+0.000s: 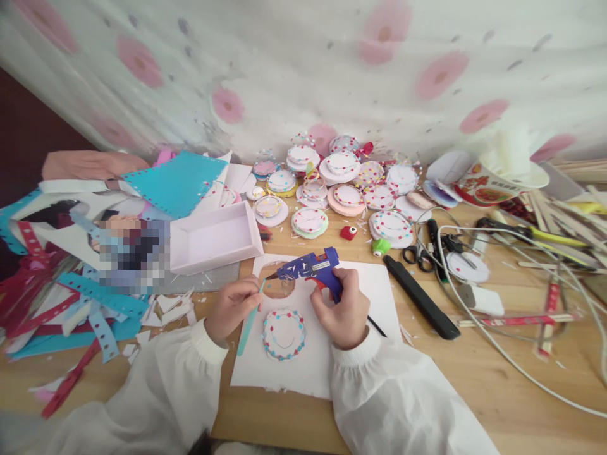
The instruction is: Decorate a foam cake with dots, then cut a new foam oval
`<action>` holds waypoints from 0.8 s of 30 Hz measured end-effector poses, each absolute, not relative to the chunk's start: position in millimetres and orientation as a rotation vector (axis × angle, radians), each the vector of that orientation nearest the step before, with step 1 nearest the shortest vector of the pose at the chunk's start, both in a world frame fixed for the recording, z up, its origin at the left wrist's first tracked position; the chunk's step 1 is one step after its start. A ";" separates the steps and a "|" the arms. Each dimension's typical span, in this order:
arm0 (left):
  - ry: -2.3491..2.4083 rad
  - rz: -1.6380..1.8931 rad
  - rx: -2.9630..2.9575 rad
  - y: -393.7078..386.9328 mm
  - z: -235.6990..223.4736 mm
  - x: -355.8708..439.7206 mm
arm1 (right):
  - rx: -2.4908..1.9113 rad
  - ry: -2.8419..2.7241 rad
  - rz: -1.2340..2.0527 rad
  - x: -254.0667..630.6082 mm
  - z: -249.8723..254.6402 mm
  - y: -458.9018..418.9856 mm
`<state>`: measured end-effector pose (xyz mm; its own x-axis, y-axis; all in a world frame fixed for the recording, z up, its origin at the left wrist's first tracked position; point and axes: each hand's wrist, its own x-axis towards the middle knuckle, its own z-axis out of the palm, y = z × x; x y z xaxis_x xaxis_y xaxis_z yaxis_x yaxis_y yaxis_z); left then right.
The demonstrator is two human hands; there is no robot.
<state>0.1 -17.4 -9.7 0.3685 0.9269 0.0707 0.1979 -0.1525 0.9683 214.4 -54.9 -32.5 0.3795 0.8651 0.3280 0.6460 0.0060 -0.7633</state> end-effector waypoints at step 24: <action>1.009 0.878 1.527 -17.7 -9.9 -2.1 | -2.011 -1.599 -0.243 253.7 -36.8 -36.8</action>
